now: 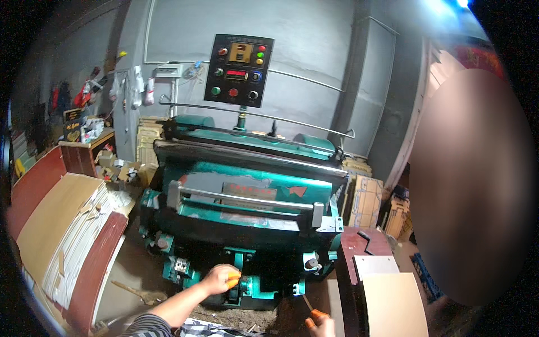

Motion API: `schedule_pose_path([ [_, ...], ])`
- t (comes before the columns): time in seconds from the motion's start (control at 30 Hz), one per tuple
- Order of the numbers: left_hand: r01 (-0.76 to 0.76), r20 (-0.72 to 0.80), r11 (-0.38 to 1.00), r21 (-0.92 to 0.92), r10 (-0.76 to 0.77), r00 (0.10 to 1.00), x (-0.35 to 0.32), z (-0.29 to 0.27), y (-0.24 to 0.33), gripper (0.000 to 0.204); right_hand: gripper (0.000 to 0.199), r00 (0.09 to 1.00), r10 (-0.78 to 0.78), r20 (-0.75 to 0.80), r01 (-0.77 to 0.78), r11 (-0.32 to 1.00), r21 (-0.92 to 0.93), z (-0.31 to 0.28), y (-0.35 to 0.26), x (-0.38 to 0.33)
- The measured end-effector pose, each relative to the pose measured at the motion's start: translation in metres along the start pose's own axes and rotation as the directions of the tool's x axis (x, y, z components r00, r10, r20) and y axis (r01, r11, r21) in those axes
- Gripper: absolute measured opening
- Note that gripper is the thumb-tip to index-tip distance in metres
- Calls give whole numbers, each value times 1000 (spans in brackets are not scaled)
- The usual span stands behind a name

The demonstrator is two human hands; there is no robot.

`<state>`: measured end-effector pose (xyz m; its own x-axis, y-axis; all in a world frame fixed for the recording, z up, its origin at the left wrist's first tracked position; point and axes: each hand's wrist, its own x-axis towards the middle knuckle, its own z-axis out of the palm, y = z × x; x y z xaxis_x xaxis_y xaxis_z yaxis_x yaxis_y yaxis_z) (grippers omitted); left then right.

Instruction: The person operates a guillotine paper cutter to slice large sheets of cardboard. They repeatedly pick up a sheet, align it on the cutting bed, lower the blade to cut, and then stack the cut pieces on a nearby table.

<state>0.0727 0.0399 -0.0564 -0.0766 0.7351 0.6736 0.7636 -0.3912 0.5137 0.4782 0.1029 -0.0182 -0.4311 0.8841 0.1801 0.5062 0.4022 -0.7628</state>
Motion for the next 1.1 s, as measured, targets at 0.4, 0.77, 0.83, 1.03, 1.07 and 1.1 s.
schedule_pose_path([
  [0.4,57,-340,960,273,40,940,-40,-113,101,13,33,920,-389,39,391,918,-60,40,-43,65],
  [0.77,-52,-412,957,285,171,895,5,-162,170,17,29,882,-466,-73,455,882,-124,0,-94,45],
  [0.83,-101,-428,942,321,240,871,10,-167,179,21,31,873,-475,-109,455,875,-164,-6,-91,35],
  [1.03,-143,-456,897,419,344,821,18,-169,192,31,31,833,-507,-221,469,860,-202,-26,-93,11],
  [1.07,-131,-448,887,442,345,824,22,-170,192,31,30,822,-517,-237,475,853,-215,-29,-91,10],
  [1.1,-115,-445,887,447,332,831,26,-169,185,32,29,814,-525,-248,485,850,-207,-32,-95,8],
])
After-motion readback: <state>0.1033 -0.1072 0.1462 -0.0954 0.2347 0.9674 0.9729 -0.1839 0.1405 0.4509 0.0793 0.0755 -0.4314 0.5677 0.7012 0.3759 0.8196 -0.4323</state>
